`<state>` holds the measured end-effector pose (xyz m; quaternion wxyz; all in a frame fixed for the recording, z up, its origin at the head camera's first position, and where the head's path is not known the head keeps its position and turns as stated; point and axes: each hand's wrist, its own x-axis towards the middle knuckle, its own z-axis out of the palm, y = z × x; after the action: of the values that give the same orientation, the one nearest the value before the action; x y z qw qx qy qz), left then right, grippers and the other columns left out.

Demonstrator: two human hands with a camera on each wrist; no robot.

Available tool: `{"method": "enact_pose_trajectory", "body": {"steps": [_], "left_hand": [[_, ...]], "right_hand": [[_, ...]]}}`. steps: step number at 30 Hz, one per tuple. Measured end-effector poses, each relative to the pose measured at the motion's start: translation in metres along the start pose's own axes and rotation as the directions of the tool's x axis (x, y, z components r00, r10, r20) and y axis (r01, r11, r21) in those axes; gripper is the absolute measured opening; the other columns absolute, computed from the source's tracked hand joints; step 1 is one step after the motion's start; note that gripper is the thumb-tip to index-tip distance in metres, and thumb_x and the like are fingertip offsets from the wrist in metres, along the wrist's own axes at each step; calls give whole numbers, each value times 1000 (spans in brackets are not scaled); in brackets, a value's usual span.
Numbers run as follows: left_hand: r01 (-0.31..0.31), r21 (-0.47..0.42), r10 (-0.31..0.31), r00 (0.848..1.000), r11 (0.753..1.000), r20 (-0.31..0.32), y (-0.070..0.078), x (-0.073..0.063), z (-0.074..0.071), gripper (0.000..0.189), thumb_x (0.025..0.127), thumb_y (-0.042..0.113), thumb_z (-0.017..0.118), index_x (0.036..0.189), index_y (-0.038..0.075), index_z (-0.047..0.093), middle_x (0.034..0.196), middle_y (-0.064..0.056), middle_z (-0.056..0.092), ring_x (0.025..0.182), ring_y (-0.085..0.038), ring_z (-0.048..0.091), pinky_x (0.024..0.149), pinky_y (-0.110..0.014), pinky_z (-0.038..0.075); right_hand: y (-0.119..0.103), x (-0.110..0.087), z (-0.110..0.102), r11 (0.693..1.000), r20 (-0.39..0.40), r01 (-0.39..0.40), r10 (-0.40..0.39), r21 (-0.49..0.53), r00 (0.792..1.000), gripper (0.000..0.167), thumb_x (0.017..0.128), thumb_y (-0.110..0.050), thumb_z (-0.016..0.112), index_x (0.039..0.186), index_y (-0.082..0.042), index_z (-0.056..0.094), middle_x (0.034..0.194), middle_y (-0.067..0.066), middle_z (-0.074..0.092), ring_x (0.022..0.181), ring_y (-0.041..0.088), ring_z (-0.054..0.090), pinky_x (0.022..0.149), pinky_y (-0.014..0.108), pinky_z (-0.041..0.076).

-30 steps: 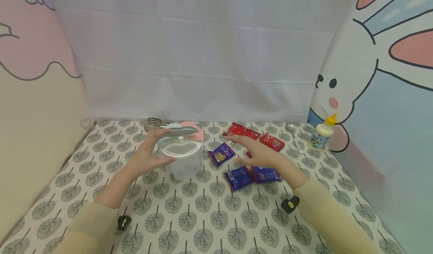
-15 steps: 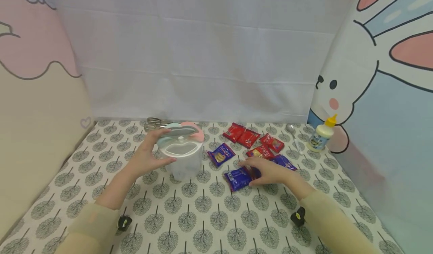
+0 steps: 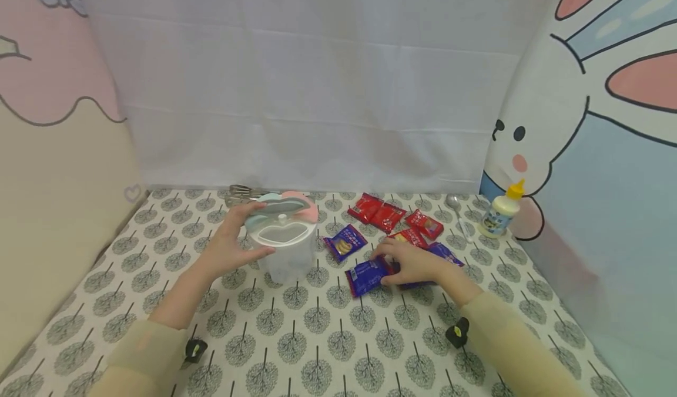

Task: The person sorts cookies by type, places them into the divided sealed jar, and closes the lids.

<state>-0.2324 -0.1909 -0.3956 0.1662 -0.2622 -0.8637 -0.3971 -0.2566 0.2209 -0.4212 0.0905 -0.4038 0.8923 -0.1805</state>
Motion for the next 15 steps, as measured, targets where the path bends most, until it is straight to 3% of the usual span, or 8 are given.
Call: {"method": "enact_pose_trajectory", "body": {"steps": [7,10,15], "left_hand": [[8,11,-8,1000,1000,-1,0,0,-1,94,64,25,87,142,30,35,136,-10,41,119,-31,45,93,-59,44],[20,15,-20,1000,1000,9,0,0,0,94,65,28,87,142,33,34,137,-8,41,119,-29,44,93,-59,44],[34,12,-34,999,999,2,1,0,1,93,65,31,86,142,34,34,136,-7,42,118,-28,45,93,-59,44]], "right_hand": [[-11,11,-15,988,-52,42,-34,146,998,37,79,-16,75,114,-17,62,125,6,46,96,14,56,80,25,56],[-15,12,-23,991,-94,76,-66,108,993,36,78,-16,76,113,-18,66,127,6,46,90,12,56,72,24,56],[-27,18,-46,988,-194,150,-139,44,971,33,79,-11,75,110,-18,69,132,7,47,98,16,56,74,27,55]]}}
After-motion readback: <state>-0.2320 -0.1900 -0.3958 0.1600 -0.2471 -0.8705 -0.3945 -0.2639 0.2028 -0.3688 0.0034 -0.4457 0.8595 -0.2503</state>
